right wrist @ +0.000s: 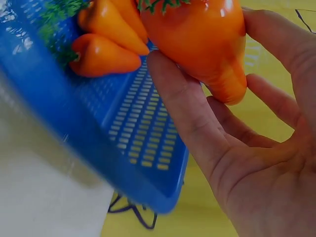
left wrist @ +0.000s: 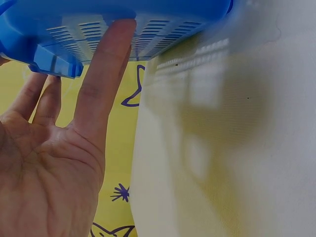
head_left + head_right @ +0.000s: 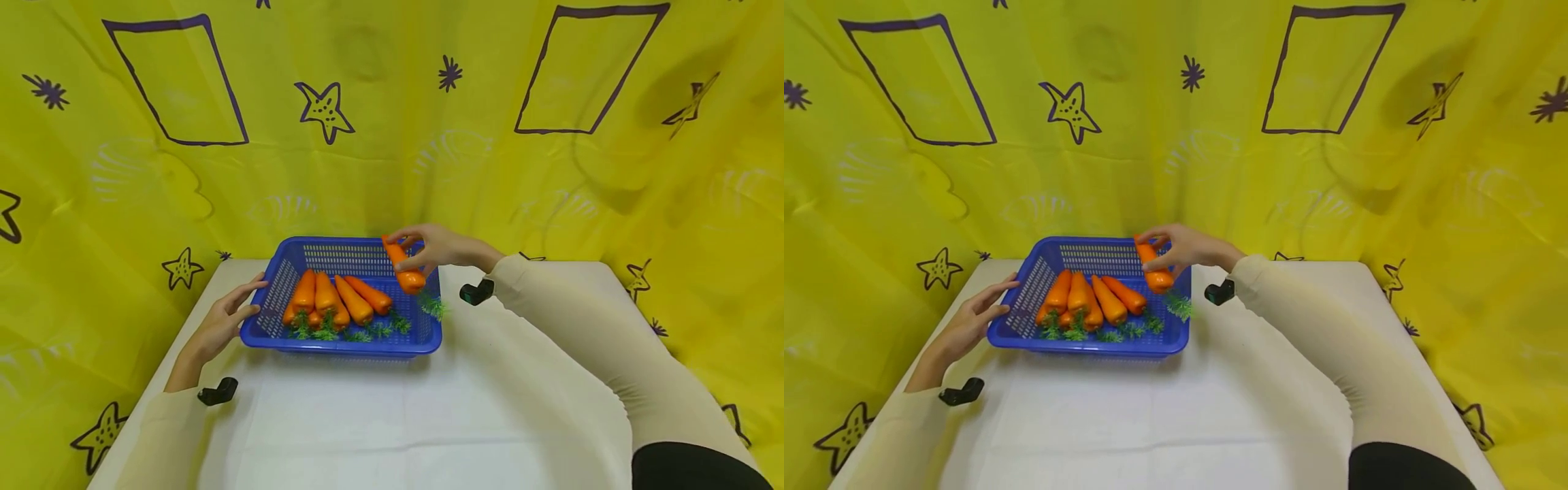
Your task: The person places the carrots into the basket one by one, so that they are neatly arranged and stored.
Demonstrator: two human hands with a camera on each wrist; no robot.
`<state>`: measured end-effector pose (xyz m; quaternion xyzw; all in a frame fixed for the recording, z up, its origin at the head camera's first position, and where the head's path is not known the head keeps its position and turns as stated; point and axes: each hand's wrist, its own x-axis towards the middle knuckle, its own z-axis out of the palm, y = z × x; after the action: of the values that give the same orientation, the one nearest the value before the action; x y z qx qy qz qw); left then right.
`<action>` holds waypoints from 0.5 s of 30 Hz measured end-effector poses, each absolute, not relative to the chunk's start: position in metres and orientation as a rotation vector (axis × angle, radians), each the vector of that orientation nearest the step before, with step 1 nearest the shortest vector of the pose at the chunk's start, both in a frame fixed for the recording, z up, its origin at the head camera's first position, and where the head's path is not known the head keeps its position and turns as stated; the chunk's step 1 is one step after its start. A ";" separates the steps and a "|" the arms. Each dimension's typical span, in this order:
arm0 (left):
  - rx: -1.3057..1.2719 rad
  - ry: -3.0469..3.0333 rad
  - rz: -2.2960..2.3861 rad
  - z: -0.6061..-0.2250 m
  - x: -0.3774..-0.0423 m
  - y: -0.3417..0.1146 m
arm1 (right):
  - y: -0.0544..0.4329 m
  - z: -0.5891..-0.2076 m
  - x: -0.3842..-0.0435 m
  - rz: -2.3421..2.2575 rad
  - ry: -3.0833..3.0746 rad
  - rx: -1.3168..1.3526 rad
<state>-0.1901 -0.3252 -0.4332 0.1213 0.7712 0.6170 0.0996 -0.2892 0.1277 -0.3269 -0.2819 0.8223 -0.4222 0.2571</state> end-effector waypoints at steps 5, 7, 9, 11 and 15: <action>0.357 2.271 1.839 -0.435 -0.191 -0.326 | 0.104 -0.332 -0.298 -1.143 2.179 -0.780; 0.353 2.270 1.840 -0.435 -0.192 -0.326 | 0.093 -0.334 -0.301 -1.123 2.166 -0.794; 0.348 2.273 1.840 -0.435 -0.192 -0.327 | 0.083 -0.337 -0.305 -1.098 2.155 -0.801; 0.348 2.274 1.838 -0.435 -0.192 -0.327 | 0.073 -0.342 -0.310 -1.074 2.147 -0.802; 0.340 2.267 1.836 -0.435 -0.193 -0.327 | 0.056 -0.354 -0.319 -1.042 2.126 -0.792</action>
<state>-0.1934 -0.3266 -0.4348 0.1151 0.7679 0.6219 0.1020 -0.3192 0.0564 -0.3545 -0.3007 0.8078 -0.3959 0.3168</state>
